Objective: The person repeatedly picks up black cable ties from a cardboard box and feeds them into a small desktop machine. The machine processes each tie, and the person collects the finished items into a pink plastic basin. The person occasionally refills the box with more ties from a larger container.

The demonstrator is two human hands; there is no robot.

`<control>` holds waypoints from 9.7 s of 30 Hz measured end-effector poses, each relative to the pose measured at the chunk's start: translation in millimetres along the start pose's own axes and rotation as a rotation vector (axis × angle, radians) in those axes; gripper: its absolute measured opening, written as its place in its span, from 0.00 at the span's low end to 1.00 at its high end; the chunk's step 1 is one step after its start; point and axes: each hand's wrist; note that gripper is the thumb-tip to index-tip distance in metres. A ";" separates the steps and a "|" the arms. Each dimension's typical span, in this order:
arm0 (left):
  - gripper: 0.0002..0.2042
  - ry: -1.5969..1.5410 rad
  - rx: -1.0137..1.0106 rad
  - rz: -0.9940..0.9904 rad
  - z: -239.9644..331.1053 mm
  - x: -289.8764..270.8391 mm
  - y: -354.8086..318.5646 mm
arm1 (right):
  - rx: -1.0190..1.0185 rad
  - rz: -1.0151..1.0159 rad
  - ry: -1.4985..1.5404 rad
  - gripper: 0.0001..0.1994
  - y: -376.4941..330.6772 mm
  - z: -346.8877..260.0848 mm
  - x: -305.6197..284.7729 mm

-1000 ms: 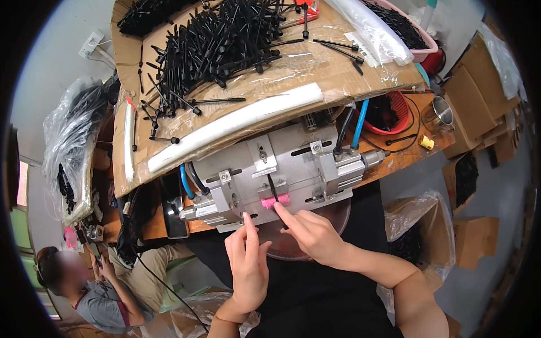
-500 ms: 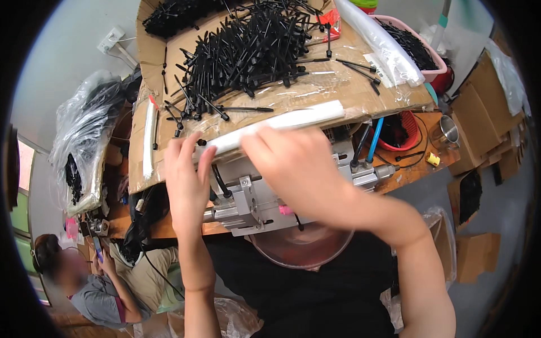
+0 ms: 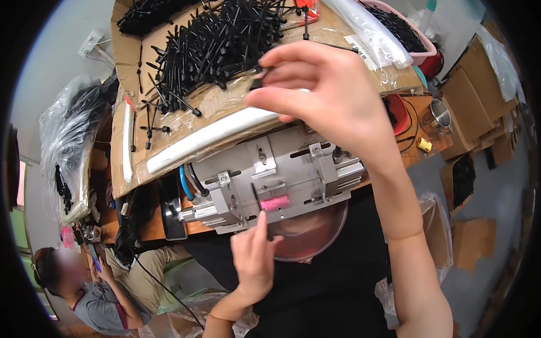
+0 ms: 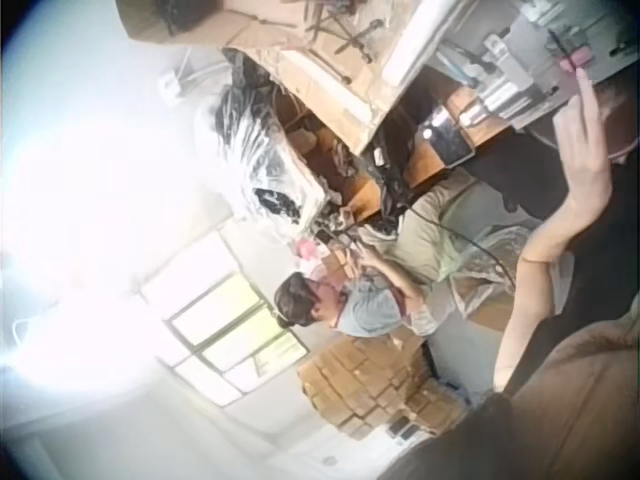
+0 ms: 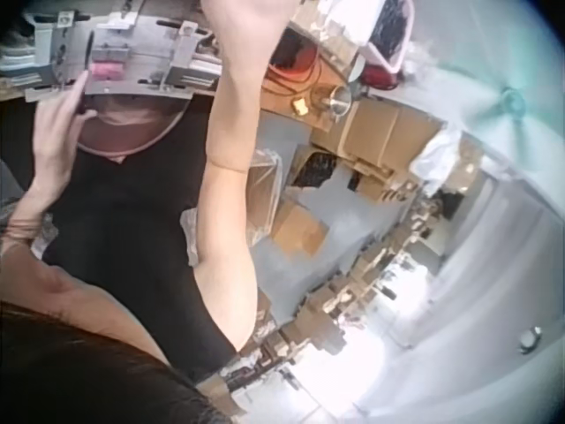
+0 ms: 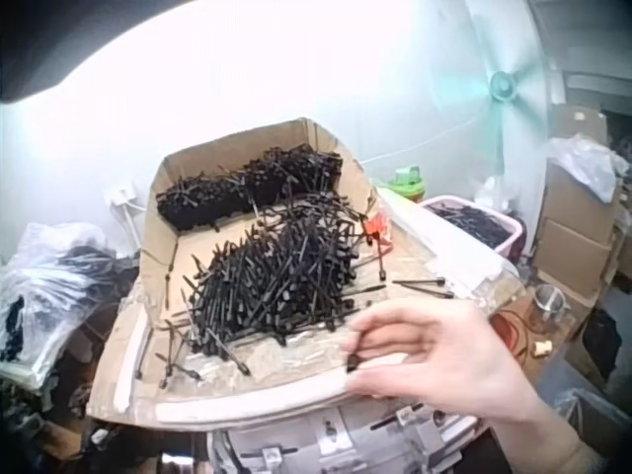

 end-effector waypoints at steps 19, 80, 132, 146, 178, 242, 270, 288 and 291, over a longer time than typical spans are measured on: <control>0.32 0.163 -0.054 -0.206 5.9 -11.1 54.2 | -0.235 -0.001 -0.388 0.27 -161.9 59.4 28.6; 0.07 0.332 0.075 -0.056 -76.9 -19.9 239.1 | -0.515 0.031 -1.192 0.09 92.4 61.0 30.8; 0.36 0.093 -0.014 -0.354 -1.9 9.5 19.6 | -0.068 0.260 0.089 0.11 -87.5 30.0 -20.8; 0.11 0.032 0.043 -0.016 -59.5 -46.6 189.5 | -0.275 -0.193 -0.454 0.33 -174.7 81.0 66.2; 0.33 0.199 -0.041 -0.214 1.2 22.0 9.6 | -0.054 -0.209 0.198 0.12 47.8 24.2 -25.3; 0.31 0.113 -0.022 -0.292 -4.6 20.0 15.6 | -0.230 0.168 0.094 0.11 -85.8 24.2 -20.5; 0.30 0.055 -0.042 -0.040 7.2 6.8 11.3 | -0.220 -0.023 -0.579 0.27 -161.5 62.3 32.1; 0.25 0.068 0.003 -0.137 -15.7 -53.6 73.1 | -0.649 0.130 -0.582 0.14 -53.4 29.5 38.7; 0.13 0.332 0.014 0.147 -61.7 -82.0 150.2 | -0.821 0.057 -0.745 0.07 23.5 28.9 69.6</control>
Point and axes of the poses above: each hand's wrist, its own y-axis towards the middle knuckle, its own x-axis out of the palm, z = x × y, and after that the axes turned 14 degrees about -y, right-handed
